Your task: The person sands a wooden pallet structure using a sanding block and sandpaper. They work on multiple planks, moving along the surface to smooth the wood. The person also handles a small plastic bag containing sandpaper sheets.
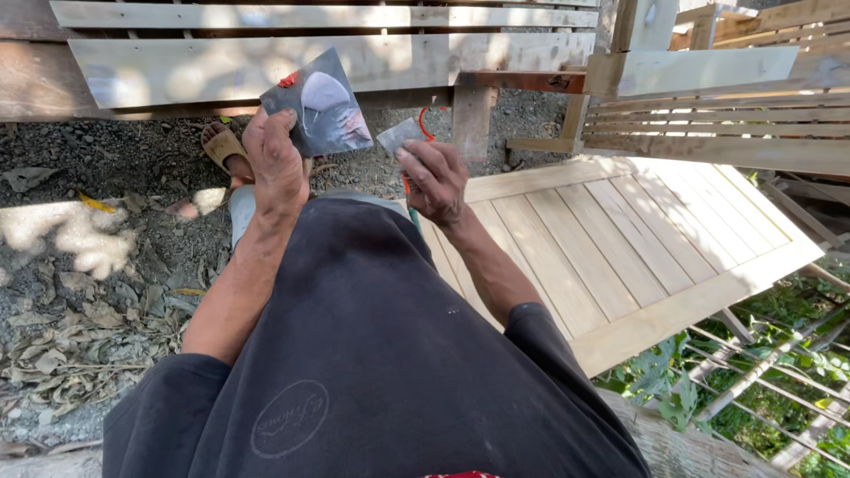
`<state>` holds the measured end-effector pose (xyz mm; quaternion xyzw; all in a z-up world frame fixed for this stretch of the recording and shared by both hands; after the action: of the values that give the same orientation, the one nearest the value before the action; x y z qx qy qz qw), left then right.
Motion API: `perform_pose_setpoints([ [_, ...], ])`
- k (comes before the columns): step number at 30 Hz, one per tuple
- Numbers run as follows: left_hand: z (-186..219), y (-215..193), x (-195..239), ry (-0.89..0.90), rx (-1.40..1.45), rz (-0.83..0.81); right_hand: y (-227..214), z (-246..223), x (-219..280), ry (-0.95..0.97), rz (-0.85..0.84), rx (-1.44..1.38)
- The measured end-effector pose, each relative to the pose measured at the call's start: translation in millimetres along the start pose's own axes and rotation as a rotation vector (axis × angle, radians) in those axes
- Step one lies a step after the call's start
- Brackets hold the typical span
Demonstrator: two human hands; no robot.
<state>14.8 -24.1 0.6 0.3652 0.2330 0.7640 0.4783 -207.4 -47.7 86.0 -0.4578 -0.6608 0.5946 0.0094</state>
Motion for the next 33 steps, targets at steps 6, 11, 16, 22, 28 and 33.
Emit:
perform_pose_setpoints([
  [6,3,2,0,0.137,-0.394,-0.008,-29,-2,-19,-0.048,-0.021,0.117],
  [11,-2,4,6,0.117,-0.400,-0.031,-48,-5,-33,-0.099,-0.014,0.101],
  [16,-3,-3,-4,0.101,-0.370,0.069,-46,-1,-26,0.048,0.071,-0.056],
  [22,4,1,-1,0.026,-0.128,0.055,-19,7,18,0.399,0.245,-0.368],
  [28,11,5,0,0.025,-0.135,0.077,6,5,49,1.071,0.447,-0.929],
  [33,9,3,-7,0.019,-0.159,0.063,5,-9,46,1.271,0.364,-1.323],
])
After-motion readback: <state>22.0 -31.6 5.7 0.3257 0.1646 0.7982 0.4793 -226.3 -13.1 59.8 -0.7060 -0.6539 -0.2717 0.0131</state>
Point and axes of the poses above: each hand's wrist, its own x-axis away from the middle knuckle, its own y-axis out of the palm, z = x × y, the point moved 2 cm from there along -x, towards the middle knuckle, and after that the axes turned 5 degrees about x, right-handed, at the moved point
